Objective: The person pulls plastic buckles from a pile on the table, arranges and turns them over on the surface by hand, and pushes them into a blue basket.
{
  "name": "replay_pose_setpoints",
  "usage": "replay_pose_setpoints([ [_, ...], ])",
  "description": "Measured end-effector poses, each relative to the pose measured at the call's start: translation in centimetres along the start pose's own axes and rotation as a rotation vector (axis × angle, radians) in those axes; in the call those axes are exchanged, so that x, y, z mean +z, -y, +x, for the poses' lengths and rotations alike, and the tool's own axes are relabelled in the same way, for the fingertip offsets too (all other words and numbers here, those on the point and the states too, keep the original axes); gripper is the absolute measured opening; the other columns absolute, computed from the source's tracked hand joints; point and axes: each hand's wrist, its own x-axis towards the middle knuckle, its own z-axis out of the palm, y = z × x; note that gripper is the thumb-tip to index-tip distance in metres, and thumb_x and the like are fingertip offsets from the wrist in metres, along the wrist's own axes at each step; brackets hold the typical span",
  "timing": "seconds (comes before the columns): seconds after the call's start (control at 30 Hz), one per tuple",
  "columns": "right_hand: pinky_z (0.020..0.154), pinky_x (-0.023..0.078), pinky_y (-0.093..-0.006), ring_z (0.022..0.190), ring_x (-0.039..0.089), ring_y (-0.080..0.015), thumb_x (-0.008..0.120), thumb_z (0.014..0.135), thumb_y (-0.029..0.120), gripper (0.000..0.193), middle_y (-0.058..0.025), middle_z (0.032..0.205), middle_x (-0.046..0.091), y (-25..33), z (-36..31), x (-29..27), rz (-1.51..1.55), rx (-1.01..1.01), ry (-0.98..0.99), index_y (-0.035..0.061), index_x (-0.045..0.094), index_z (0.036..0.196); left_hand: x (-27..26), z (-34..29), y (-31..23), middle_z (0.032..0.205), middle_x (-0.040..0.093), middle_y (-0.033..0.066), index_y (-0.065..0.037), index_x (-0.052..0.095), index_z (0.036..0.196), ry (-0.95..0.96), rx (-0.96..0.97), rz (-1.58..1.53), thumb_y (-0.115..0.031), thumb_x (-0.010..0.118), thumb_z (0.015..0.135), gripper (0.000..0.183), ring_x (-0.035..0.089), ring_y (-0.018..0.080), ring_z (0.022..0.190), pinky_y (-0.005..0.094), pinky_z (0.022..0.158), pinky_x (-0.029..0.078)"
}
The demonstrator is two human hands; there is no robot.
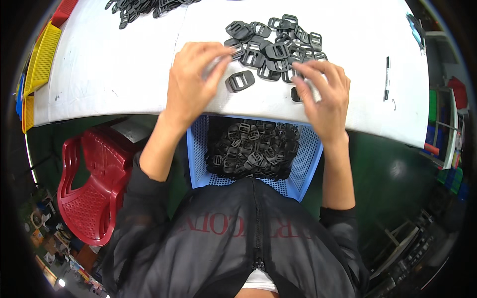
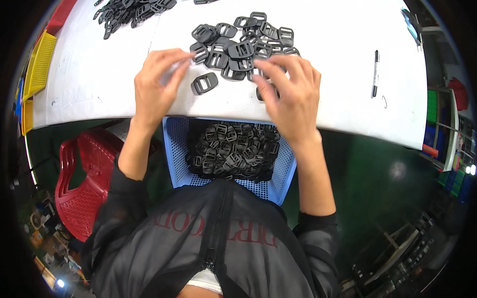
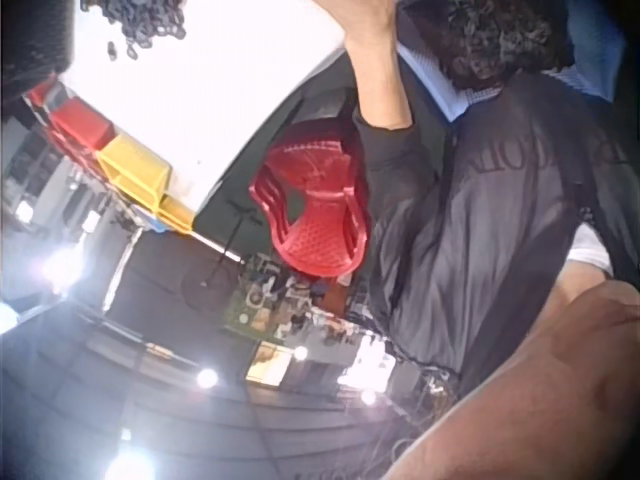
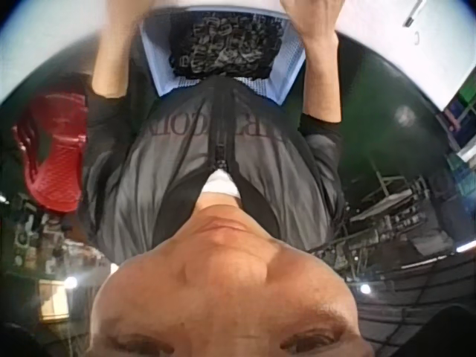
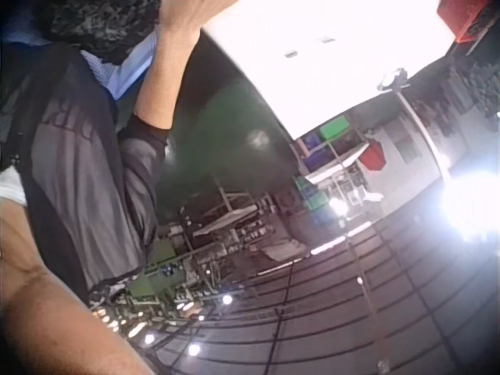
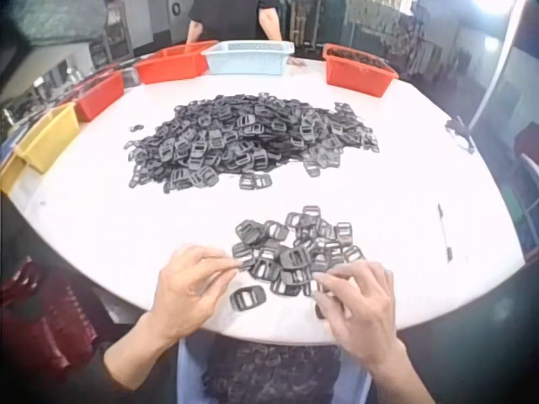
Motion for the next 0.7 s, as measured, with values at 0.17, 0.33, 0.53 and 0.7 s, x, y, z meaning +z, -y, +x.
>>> replay_pose_setpoints([
  [0.17, 0.088, 0.036, -0.0368, 0.097, 0.055, -0.0199, 0.078, 0.075, 0.022, 0.028, 0.0018, 0.098, 0.062, 3.1, -1.8, 1.5, -0.145, -0.010, -0.027, 0.0177, 0.072, 0.102, 0.7, -2.8, -2.2, 0.105, 0.066, 0.0050, -0.010, 0.073, 0.105, 0.067, 0.103, 0.155, -0.011, 0.078, 0.075, 0.031, 0.060, 0.0239, 0.097, 0.0365, 0.085, 0.047],
  [0.33, 0.091, 0.034, -0.0378, 0.100, 0.053, -0.0179, 0.078, 0.075, 0.023, 0.025, 0.0032, 0.099, 0.060, 2.8, 0.2, 2.9, -0.188, -0.023, -0.009, 0.0191, 0.071, 0.098, 0.1, -3.7, -2.0, 0.105, 0.064, 0.0032, -0.010, 0.070, 0.108, 0.115, 0.134, 0.086, -0.017, 0.078, 0.075, 0.034, 0.058, 0.0235, 0.098, 0.0372, 0.082, 0.045],
  [0.53, 0.092, 0.033, -0.0389, 0.103, 0.053, -0.0181, 0.076, 0.076, 0.024, 0.021, 0.0032, 0.100, 0.060, 3.7, 1.2, 2.6, -0.186, -0.048, -0.011, 0.0176, 0.071, 0.095, 0.6, -0.9, -0.2, 0.108, 0.065, 0.0044, -0.010, 0.070, 0.108, -0.064, 0.203, 0.184, -0.014, 0.074, 0.079, 0.029, 0.058, 0.0236, 0.098, 0.0362, 0.082, 0.047],
  [0.7, 0.092, 0.034, -0.0390, 0.102, 0.053, -0.0185, 0.075, 0.079, 0.027, 0.022, 0.0049, 0.103, 0.063, 4.1, 2.4, 4.6, -0.160, -0.124, 0.031, 0.0154, 0.071, 0.097, 1.1, 0.5, 1.2, 0.102, 0.068, 0.0022, -0.011, 0.071, 0.109, -0.069, 0.192, 0.224, -0.011, 0.071, 0.082, 0.027, 0.061, 0.0211, 0.095, 0.0356, 0.083, 0.048],
])
